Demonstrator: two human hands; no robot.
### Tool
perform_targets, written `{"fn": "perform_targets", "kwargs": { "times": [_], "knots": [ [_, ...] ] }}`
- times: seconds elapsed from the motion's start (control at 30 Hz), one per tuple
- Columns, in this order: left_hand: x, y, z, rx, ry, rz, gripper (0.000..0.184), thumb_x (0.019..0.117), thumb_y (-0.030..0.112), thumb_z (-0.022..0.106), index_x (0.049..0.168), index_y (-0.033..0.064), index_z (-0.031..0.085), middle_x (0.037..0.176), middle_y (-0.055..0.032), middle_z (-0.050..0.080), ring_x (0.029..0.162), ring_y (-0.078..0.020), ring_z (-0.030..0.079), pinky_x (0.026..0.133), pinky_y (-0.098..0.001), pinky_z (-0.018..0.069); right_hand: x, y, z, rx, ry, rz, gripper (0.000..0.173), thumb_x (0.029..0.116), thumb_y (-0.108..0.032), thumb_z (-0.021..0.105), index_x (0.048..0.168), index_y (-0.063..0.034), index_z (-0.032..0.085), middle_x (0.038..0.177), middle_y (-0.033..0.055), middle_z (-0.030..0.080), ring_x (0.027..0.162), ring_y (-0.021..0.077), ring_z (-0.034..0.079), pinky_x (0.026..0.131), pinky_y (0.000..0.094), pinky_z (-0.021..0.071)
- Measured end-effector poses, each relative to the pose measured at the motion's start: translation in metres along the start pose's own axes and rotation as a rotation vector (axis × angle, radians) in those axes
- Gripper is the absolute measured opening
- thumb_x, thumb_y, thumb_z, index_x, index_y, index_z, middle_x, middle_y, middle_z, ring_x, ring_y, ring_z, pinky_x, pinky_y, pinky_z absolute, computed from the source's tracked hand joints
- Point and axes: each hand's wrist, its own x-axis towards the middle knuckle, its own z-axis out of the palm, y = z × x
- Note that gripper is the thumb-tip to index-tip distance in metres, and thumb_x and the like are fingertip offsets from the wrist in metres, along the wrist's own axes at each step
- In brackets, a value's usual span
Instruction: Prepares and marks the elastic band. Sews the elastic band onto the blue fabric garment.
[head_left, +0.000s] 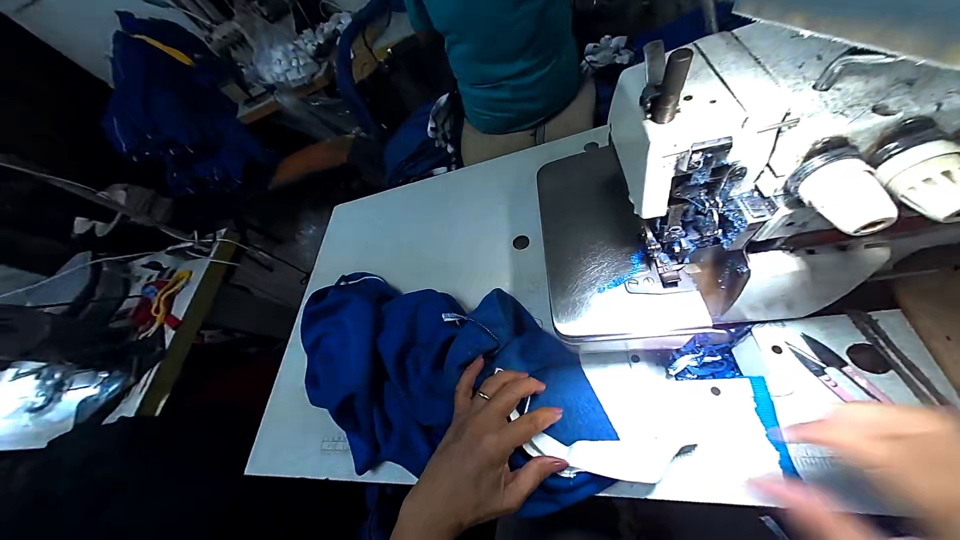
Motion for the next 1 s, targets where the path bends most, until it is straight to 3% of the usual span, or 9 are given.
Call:
{"fn": "perform_targets", "kwargs": {
  "times": [0.07,0.13,0.27,0.4,0.53,0.63,0.77,0.87,1.0],
  "knots": [
    [0.001,-0.001,0.001,-0.003,-0.018,0.003,0.043,0.0974,0.061,0.056,0.122,0.0299,0.073,0.131,0.0001,0.067,0.130,-0.0180,0.057,0.117,-0.0624,0.0271,0.014,-0.024,0.060,0.020,-0.065,-0.193,0.040,0.0962,-0.040,0.070,0.120,-0.0080,0.073,0.119,0.0183,0.071,0.115,0.0368,0.066,0.095,0.0566,0.0523],
    [0.000,-0.003,0.001,0.018,-0.010,-0.003,0.044,0.0954,0.062,0.058,0.120,0.0299,0.073,0.127,0.0002,0.069,0.125,-0.0173,0.060,0.113,-0.0589,0.0328,0.024,-0.023,0.110,-0.014,0.049,-0.305,0.029,0.1005,-0.040,0.060,0.117,-0.0190,0.073,0.110,0.0042,0.071,0.104,0.0229,0.068,0.085,0.0423,0.0549],
    [-0.004,-0.008,-0.004,0.063,0.044,-0.022,0.039,0.0969,0.056,0.059,0.118,0.0267,0.074,0.116,-0.0002,0.069,0.114,-0.0176,0.061,0.105,-0.0501,0.0383,0.028,-0.004,0.121,0.142,0.090,-0.282,0.029,0.1048,-0.038,0.055,0.104,-0.0176,0.075,0.097,0.0005,0.071,0.090,0.0114,0.066,0.080,0.0264,0.0522],
    [0.000,0.005,0.000,0.056,0.053,0.004,0.033,0.1009,0.048,0.057,0.119,0.0260,0.073,0.124,-0.0010,0.069,0.121,-0.0183,0.062,0.110,-0.0568,0.0360,0.022,-0.002,0.113,0.243,0.040,-0.219,0.029,0.1026,-0.037,0.059,0.103,-0.0153,0.078,0.096,0.0015,0.072,0.089,0.0089,0.066,0.080,0.0214,0.0517],
    [0.008,0.021,0.014,-0.011,0.013,0.047,0.029,0.1014,0.042,0.058,0.116,0.0228,0.075,0.121,0.0004,0.071,0.119,-0.0176,0.065,0.113,-0.0607,0.0340,0.024,-0.005,0.119,0.101,0.128,-0.227,0.026,0.1024,-0.037,0.058,0.104,-0.0180,0.076,0.099,0.0002,0.073,0.094,0.0110,0.067,0.083,0.0274,0.0531],
    [0.009,0.020,0.019,-0.016,0.019,0.050,0.032,0.1026,0.045,0.055,0.113,0.0217,0.075,0.114,0.0002,0.071,0.111,-0.0164,0.066,0.112,-0.0557,0.0367,0.018,-0.019,0.117,-0.138,0.291,-0.163,0.032,0.1012,-0.040,0.060,0.115,-0.0158,0.074,0.115,0.0126,0.072,0.109,0.0296,0.066,0.090,0.0491,0.0501],
    [0.008,0.023,0.025,-0.034,0.058,0.011,0.032,0.1015,0.044,0.058,0.110,0.0204,0.077,0.103,-0.0008,0.070,0.099,-0.0149,0.065,0.103,-0.0440,0.0428,-0.003,-0.066,0.095,0.058,0.221,-0.027,0.027,0.1016,-0.028,0.064,0.092,-0.0040,0.071,0.074,0.0104,0.068,0.068,0.0191,0.066,0.064,0.0312,0.0542],
    [0.013,0.026,0.029,-0.045,0.085,-0.005,0.030,0.1021,0.041,0.058,0.106,0.0189,0.077,0.097,-0.0020,0.069,0.093,-0.0156,0.066,0.096,-0.0408,0.0471,-0.001,-0.072,0.103,0.443,-0.072,0.267,0.028,0.1058,-0.015,0.052,0.107,0.0046,0.072,0.070,0.0075,0.069,0.056,0.0139,0.065,0.056,0.0316,0.0567],
    [0.021,0.030,0.028,-0.067,0.101,-0.032,0.030,0.1039,0.033,0.055,0.096,0.0162,0.078,0.085,-0.0008,0.069,0.082,-0.0145,0.066,0.084,-0.0352,0.0513,0.011,-0.071,0.108,0.798,-0.133,0.550,0.024,0.1066,-0.018,0.053,0.116,0.0008,0.064,0.069,-0.0018,0.069,0.047,0.0068,0.061,0.044,0.0249,0.0540]
  ]
}}
